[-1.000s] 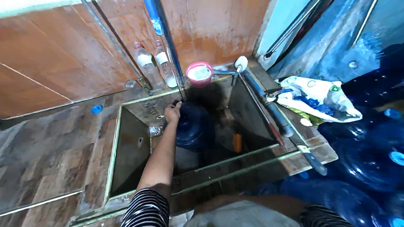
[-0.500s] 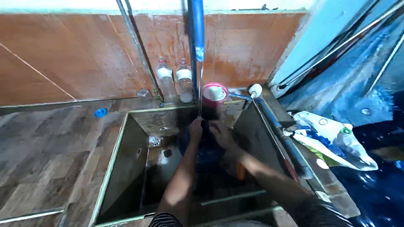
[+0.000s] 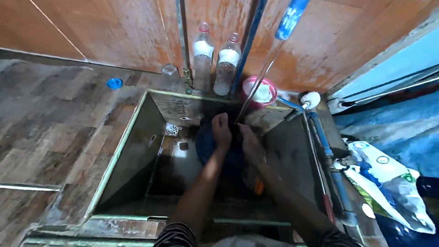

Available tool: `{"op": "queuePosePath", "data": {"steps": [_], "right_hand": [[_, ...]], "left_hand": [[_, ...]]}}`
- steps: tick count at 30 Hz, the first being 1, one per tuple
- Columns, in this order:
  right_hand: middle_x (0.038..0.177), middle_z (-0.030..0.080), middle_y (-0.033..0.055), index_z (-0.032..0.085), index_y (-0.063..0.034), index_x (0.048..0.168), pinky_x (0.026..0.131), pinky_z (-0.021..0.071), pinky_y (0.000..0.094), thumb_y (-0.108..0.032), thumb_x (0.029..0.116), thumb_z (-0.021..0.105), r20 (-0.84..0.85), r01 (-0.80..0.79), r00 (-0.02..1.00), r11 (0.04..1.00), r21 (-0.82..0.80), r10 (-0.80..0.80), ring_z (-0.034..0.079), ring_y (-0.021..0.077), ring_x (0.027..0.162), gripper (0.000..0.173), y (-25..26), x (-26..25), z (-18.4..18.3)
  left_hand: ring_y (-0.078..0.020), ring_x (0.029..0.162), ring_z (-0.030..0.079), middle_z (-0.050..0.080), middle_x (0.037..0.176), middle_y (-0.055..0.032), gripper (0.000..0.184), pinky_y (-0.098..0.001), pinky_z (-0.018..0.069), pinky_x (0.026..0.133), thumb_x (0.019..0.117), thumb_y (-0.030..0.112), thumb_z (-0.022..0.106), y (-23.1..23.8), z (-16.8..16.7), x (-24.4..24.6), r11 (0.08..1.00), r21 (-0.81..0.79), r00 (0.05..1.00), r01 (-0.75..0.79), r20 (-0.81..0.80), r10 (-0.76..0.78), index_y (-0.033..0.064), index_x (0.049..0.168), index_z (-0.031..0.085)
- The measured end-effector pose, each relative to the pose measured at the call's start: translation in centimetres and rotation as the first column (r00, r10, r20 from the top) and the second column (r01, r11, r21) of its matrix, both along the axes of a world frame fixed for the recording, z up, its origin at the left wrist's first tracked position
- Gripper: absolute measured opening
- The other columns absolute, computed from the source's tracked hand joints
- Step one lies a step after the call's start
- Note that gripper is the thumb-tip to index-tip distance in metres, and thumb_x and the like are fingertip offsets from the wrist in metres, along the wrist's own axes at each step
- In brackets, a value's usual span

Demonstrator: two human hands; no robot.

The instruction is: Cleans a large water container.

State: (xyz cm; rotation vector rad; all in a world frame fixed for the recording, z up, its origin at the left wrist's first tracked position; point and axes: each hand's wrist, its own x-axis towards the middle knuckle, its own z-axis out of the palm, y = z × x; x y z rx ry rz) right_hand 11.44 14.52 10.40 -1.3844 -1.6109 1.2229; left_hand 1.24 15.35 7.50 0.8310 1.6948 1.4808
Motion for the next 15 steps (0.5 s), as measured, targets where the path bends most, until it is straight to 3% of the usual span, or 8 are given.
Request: {"op": "queuePosePath", "data": {"steps": [2, 4, 6, 8, 10, 12, 14, 15], "right_hand": [[0.111, 0.064, 0.0234, 0.060, 0.0094, 0.122, 0.091, 0.0491, 0.0453, -0.021, 0.1134, 0.033, 0.077, -0.033, 0.997, 0.999, 0.016, 0.032, 0.061, 0.0282, 0.101, 0.042, 1.9, 0.1, 0.0], [0.112, 0.064, 0.0206, 0.059, 0.0045, 0.125, 0.089, 0.0508, 0.0456, -0.023, 0.1132, 0.033, 0.060, -0.049, 0.997, 0.999, 0.018, 0.048, 0.061, 0.0269, 0.100, 0.040, 3.2, 0.0, -0.9], [0.133, 0.061, 0.0257, 0.052, 0.0056, 0.142, 0.106, 0.0476, 0.0463, -0.012, 0.1106, 0.037, 0.068, -0.064, 0.996, 0.997, 0.049, 0.060, 0.060, 0.0313, 0.122, 0.039, 2.3, -0.3, -1.2], [0.138, 0.059, 0.0285, 0.053, 0.0095, 0.141, 0.112, 0.0423, 0.0462, -0.008, 0.1106, 0.036, 0.143, -0.092, 0.986, 0.994, 0.061, 0.083, 0.057, 0.0346, 0.130, 0.039, 1.6, -0.5, 0.0], [0.127, 0.063, 0.0248, 0.060, 0.0061, 0.131, 0.103, 0.0468, 0.0484, -0.016, 0.1134, 0.031, 0.161, -0.084, 0.983, 0.996, -0.027, 0.087, 0.060, 0.0330, 0.118, 0.041, 2.4, -0.4, 0.6], [0.110, 0.065, 0.0171, 0.063, 0.0016, 0.121, 0.089, 0.0508, 0.0425, -0.023, 0.1136, 0.030, 0.095, -0.070, 0.993, 0.997, -0.020, 0.072, 0.061, 0.0239, 0.101, 0.042, 3.5, -1.0, 0.4], [0.128, 0.064, 0.0258, 0.058, 0.0071, 0.134, 0.105, 0.0476, 0.0452, -0.015, 0.1119, 0.035, 0.126, -0.113, 0.986, 0.993, 0.039, 0.108, 0.062, 0.0309, 0.120, 0.039, 2.7, -1.7, 0.7], [0.131, 0.062, 0.0289, 0.057, 0.0096, 0.136, 0.109, 0.0447, 0.0473, -0.012, 0.1112, 0.037, 0.175, -0.112, 0.980, 0.992, 0.065, 0.099, 0.060, 0.0350, 0.125, 0.038, 1.8, -2.0, 0.8]], "left_hand": [[-0.0380, 0.112, 0.058, 0.059, 0.125, -0.0272, 0.049, -0.0558, 0.0478, 0.094, 0.1119, 0.037, 0.035, 0.0, 0.7, 0.1, 0.999, -0.010, 0.999, -0.034, -0.013, 0.034, -0.0039, 0.130, 0.055], [-0.0361, 0.117, 0.059, 0.058, 0.130, -0.0261, 0.039, -0.0515, 0.0488, 0.099, 0.1095, 0.026, 0.046, -0.5, 1.9, 2.0, 0.999, 0.043, 0.996, 0.020, -0.090, -0.016, -0.0044, 0.131, 0.057], [-0.0358, 0.119, 0.058, 0.059, 0.132, -0.0252, 0.035, -0.0511, 0.0468, 0.101, 0.1042, 0.020, 0.056, -0.2, 2.2, 2.7, 0.994, 0.075, 0.980, 0.084, -0.184, -0.069, -0.0048, 0.128, 0.062], [-0.0347, 0.111, 0.063, 0.063, 0.124, -0.0243, 0.034, -0.0511, 0.0507, 0.096, 0.1072, 0.022, 0.051, 0.7, 2.2, 0.7, 0.995, 0.053, 0.972, 0.087, -0.225, -0.073, -0.0046, 0.125, 0.063], [-0.0345, 0.098, 0.066, 0.067, 0.110, -0.0251, 0.036, -0.0515, 0.0534, 0.087, 0.1097, 0.024, 0.045, 0.9, 1.4, -0.3, 0.996, 0.092, 0.981, 0.014, -0.192, 0.004, -0.0062, 0.120, 0.062], [-0.0334, 0.100, 0.065, 0.065, 0.113, -0.0234, 0.033, -0.0505, 0.0537, 0.088, 0.1093, 0.023, 0.045, 0.4, 1.5, 1.0, 0.987, 0.160, 0.974, -0.007, -0.224, 0.043, -0.0038, 0.122, 0.060], [-0.0349, 0.115, 0.062, 0.063, 0.126, -0.0253, 0.032, -0.0507, 0.0494, 0.098, 0.1038, 0.014, 0.050, 0.4, 1.1, 1.4, 0.964, 0.265, 0.966, 0.036, -0.258, 0.034, -0.0078, 0.122, 0.064], [-0.0330, 0.118, 0.061, 0.061, 0.129, -0.0252, 0.035, -0.0481, 0.0495, 0.101, 0.1068, 0.016, 0.045, 0.6, 1.0, 0.6, 0.967, 0.247, 0.977, 0.063, -0.214, -0.009, -0.0084, 0.126, 0.061]]}}
